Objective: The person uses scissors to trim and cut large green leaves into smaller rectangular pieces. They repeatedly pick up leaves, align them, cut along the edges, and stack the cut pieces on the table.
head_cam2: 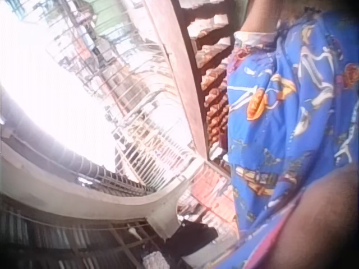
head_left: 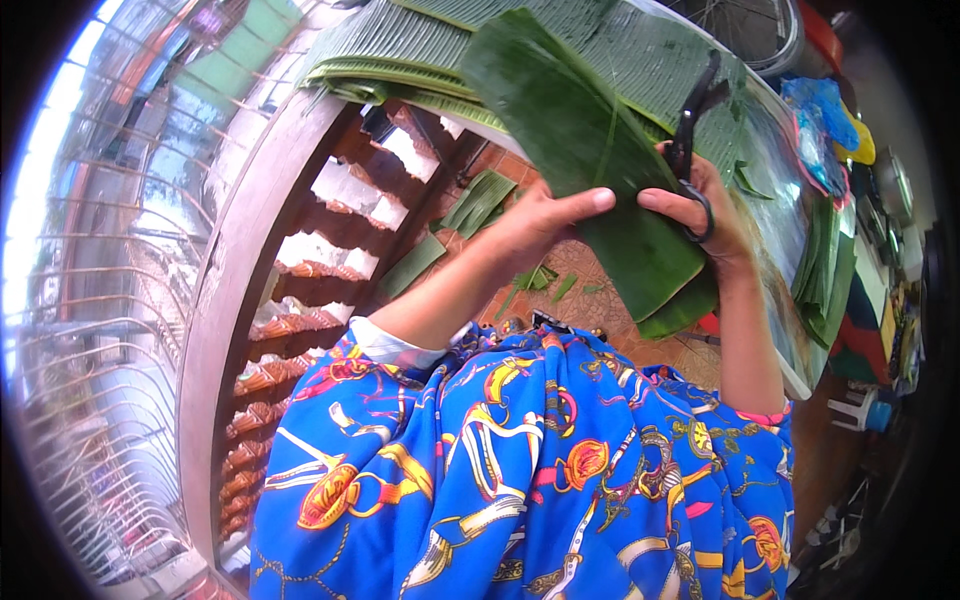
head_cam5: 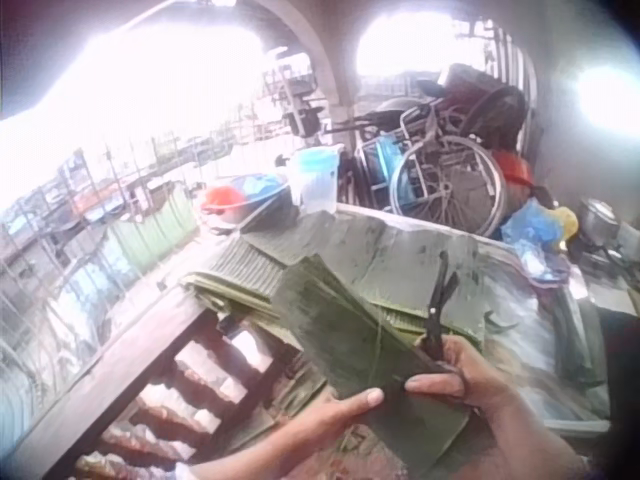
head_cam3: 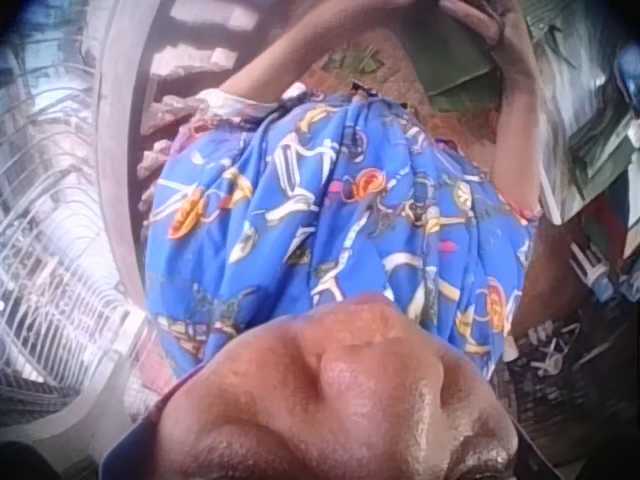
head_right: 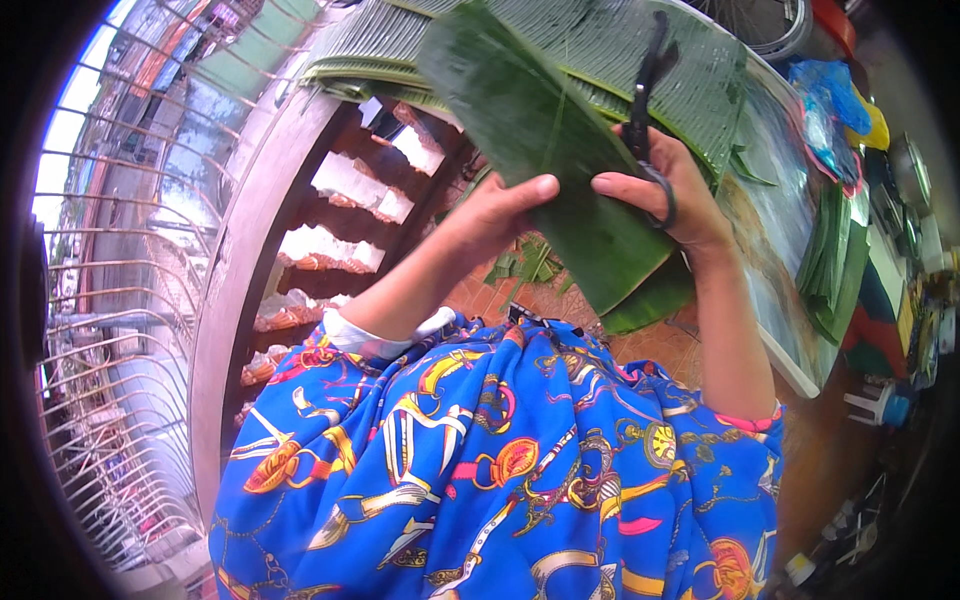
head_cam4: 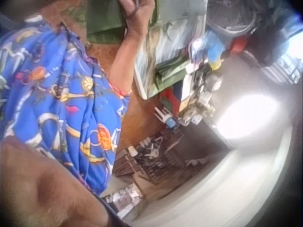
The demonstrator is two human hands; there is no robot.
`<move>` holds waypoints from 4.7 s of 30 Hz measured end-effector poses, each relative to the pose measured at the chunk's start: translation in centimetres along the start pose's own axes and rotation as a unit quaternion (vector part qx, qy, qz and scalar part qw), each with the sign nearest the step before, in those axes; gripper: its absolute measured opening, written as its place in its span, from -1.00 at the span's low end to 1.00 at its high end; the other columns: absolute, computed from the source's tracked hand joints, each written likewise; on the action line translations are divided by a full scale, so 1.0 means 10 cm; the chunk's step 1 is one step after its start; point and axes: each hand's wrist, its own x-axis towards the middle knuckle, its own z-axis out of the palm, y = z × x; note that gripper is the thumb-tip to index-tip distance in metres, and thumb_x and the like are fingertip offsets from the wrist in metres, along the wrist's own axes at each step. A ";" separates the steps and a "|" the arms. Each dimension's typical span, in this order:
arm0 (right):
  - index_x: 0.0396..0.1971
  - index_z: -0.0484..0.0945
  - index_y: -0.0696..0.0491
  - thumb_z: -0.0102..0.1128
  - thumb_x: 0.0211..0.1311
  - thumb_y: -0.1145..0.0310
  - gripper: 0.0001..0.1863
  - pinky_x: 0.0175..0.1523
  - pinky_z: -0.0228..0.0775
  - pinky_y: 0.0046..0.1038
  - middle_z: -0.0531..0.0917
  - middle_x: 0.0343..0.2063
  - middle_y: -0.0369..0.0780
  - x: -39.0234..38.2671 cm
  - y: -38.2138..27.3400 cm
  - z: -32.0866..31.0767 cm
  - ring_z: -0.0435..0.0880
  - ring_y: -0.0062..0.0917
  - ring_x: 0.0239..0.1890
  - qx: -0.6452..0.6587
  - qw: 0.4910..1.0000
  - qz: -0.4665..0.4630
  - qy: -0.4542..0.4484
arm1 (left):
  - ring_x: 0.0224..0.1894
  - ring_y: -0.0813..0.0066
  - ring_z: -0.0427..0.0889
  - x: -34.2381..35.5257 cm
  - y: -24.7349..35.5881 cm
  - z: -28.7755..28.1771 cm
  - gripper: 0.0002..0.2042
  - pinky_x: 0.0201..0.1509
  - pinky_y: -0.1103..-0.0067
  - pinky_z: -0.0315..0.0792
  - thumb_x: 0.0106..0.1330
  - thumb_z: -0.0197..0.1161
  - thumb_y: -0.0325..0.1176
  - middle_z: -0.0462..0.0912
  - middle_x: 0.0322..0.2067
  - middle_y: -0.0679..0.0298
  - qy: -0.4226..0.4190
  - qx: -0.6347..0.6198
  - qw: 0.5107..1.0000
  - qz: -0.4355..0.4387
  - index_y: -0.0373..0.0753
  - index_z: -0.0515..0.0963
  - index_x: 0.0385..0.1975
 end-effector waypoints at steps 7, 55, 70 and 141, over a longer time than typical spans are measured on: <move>-0.04 0.52 0.13 0.38 0.03 0.47 -0.56 -0.03 0.42 -0.63 0.66 -0.19 -0.31 -0.14 0.07 -0.09 0.60 -0.70 -0.18 -0.002 0.999 0.032 0.003 | 0.12 0.30 0.53 0.01 -0.19 0.16 -0.44 0.23 0.35 0.40 0.23 0.34 -0.35 0.51 0.09 0.12 0.010 -0.070 0.997 -0.041 -0.34 0.32 0.20; -0.38 0.55 0.23 0.18 0.20 -0.18 -0.38 -0.29 0.47 -0.47 0.63 -0.54 -0.17 -1.62 1.21 0.69 0.63 -0.50 -0.46 0.055 0.942 0.277 0.179 | -0.15 0.47 0.57 0.53 -0.87 0.35 -0.55 -0.10 0.50 0.47 0.09 0.47 -0.47 0.57 -0.17 0.36 0.321 -0.095 0.942 -0.037 -0.12 0.35 -0.10; -0.54 0.59 0.26 0.08 0.13 -0.36 -0.20 -0.33 0.44 -0.43 0.62 -0.62 -0.12 -1.45 1.26 0.61 0.62 -0.45 -0.53 0.043 0.938 0.292 0.182 | -0.14 0.40 0.58 0.53 -0.84 0.29 -0.45 -0.13 0.47 0.53 0.08 0.48 -0.48 0.52 -0.14 0.23 0.336 -0.097 0.936 -0.026 -0.17 0.19 -0.07; -0.56 0.53 0.16 0.21 0.20 -0.20 -0.39 -0.60 0.28 -0.54 0.52 -0.74 -0.27 -1.42 0.95 0.73 0.52 -0.60 -0.71 0.147 0.902 0.290 0.284 | -0.39 0.59 0.57 0.26 -1.23 0.81 -0.82 -0.26 0.62 0.48 0.22 0.38 -0.35 0.65 -0.36 0.34 0.196 0.043 0.975 -0.091 -0.29 0.62 -0.28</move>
